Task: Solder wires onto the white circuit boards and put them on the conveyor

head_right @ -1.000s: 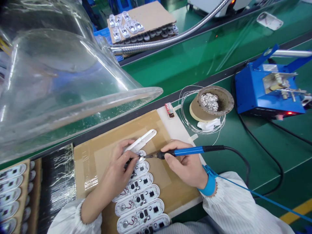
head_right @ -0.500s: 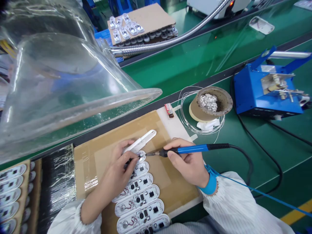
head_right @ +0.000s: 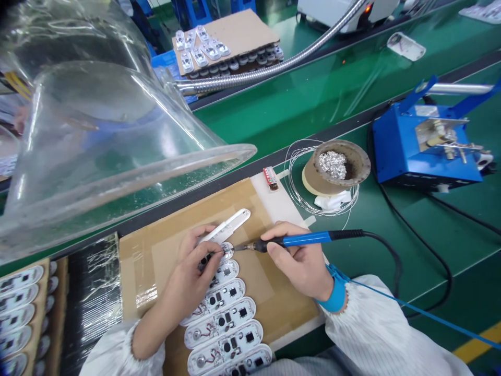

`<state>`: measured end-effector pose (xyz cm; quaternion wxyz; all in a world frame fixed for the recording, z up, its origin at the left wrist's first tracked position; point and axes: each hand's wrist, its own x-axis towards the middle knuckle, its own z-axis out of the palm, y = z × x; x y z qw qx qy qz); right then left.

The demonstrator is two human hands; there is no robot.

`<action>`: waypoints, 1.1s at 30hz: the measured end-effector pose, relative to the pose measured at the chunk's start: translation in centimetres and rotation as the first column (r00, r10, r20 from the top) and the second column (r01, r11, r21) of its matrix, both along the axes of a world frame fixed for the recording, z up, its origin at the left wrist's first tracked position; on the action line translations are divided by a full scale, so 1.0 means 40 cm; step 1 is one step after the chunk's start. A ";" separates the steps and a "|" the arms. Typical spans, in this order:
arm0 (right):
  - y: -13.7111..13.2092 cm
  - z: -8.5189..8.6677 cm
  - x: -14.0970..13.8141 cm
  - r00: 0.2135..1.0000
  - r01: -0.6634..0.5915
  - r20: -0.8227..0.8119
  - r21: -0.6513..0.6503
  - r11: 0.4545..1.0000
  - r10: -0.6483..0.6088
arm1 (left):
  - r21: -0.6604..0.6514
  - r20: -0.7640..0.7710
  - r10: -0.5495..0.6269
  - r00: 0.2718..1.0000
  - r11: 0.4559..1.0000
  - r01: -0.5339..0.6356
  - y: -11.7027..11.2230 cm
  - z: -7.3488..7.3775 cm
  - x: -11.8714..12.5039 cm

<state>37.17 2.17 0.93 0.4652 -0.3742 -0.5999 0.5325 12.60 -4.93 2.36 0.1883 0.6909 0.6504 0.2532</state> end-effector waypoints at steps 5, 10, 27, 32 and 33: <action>-0.003 -0.001 -0.008 1.000 -0.027 -0.012 0.003 1.000 0.027 | -0.010 -0.006 -0.015 1.000 1.000 0.015 -0.001 0.001 -0.002; -0.002 0.000 -0.012 0.999 -0.034 -0.002 0.012 0.999 0.034 | -0.022 -0.012 -0.033 0.999 0.999 0.033 0.009 0.013 -0.002; 0.002 0.004 -0.009 1.000 -0.016 0.015 0.022 1.000 0.016 | -0.052 -0.025 -0.021 0.999 0.998 0.020 0.013 0.020 0.003; 0.004 0.004 -0.009 1.000 0.001 0.003 0.019 1.000 -0.001 | -0.088 -0.042 -0.016 0.999 0.996 0.012 0.014 0.022 0.004; 0.004 0.004 -0.009 1.000 0.003 -0.002 0.018 1.000 -0.003 | -0.086 -0.039 -0.013 0.999 0.996 0.010 0.013 0.021 0.004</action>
